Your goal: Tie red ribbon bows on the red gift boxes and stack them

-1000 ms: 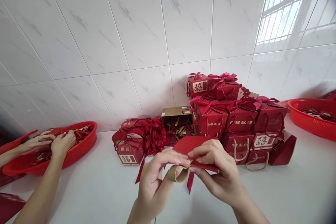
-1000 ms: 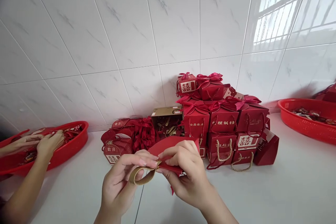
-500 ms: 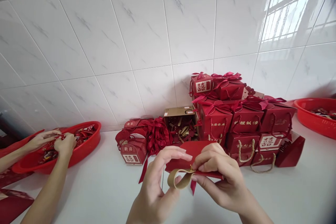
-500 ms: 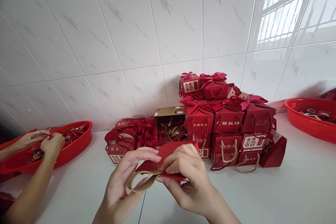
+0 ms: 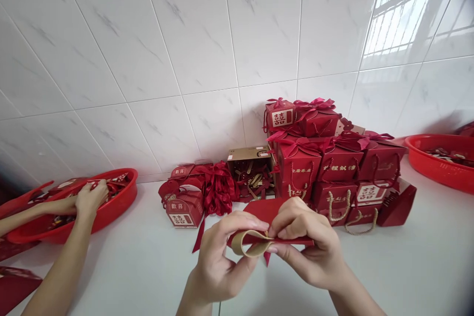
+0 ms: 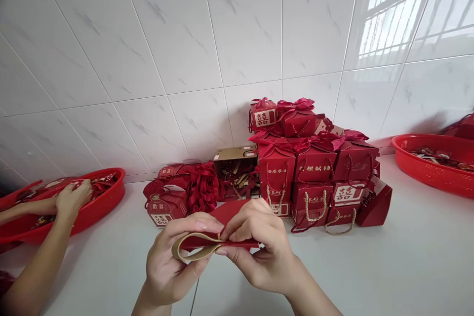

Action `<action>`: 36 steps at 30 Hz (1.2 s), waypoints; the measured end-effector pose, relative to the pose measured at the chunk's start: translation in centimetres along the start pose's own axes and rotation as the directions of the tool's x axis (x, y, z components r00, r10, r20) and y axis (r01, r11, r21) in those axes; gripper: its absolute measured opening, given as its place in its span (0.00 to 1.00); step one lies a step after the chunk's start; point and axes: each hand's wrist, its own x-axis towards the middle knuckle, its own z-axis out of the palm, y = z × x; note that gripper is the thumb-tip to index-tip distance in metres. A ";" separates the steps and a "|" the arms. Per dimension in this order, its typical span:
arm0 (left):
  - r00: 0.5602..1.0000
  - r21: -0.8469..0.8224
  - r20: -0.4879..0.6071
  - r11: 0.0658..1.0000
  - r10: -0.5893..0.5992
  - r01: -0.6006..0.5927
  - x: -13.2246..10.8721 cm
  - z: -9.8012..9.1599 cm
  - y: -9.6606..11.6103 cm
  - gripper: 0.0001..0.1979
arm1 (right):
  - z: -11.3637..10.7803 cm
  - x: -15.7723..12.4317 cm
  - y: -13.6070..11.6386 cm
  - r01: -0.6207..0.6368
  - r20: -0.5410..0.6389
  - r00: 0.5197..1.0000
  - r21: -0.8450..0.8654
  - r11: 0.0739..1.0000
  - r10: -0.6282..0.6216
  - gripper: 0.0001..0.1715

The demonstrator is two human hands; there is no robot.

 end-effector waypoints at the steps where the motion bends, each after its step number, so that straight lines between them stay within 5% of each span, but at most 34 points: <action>1: 1.000 0.008 -0.003 1.000 -0.008 0.008 -0.1 0.0 0.0 0.21 | 0.0 0.1 0.0 0.014 -0.012 1.000 -0.004 1.000 -0.014 0.09; 5: 0.998 0.112 -0.055 0.994 0.011 -0.004 -0.5 0.4 -0.3 0.24 | 0.0 0.1 0.1 0.023 -0.067 0.997 -0.009 1.000 -0.024 0.10; 8: 0.990 0.247 -0.138 0.968 0.001 0.033 -0.8 0.9 -0.6 0.25 | 0.0 0.0 0.4 -0.156 -0.065 0.985 0.087 0.984 0.162 0.11; 11: 0.986 0.333 -0.152 0.936 -0.062 0.110 -0.7 1.1 -0.7 0.25 | -0.4 0.0 0.9 -0.432 0.033 0.901 0.138 0.891 0.432 0.10; 15: 0.994 0.348 -0.070 0.931 -0.089 0.108 -0.2 1.0 -0.9 0.29 | -0.9 0.3 1.2 -0.557 0.158 0.826 0.083 0.827 0.541 0.13; 21: 0.994 0.378 -0.023 0.920 -0.103 0.104 -0.3 0.8 -1.1 0.30 | -0.7 0.1 1.2 -0.569 0.225 0.809 0.067 0.820 0.543 0.06; 29: 0.987 0.333 -0.089 0.929 -0.137 0.159 -0.2 0.6 -1.0 0.28 | 0.7 -0.5 1.5 -0.447 0.075 0.894 0.063 0.893 0.442 0.02; 36: 0.962 0.269 -0.162 0.929 -0.218 0.255 -0.1 1.4 -0.3 0.25 | 1.1 -0.4 1.2 -0.391 -0.020 0.919 0.059 0.919 0.393 0.02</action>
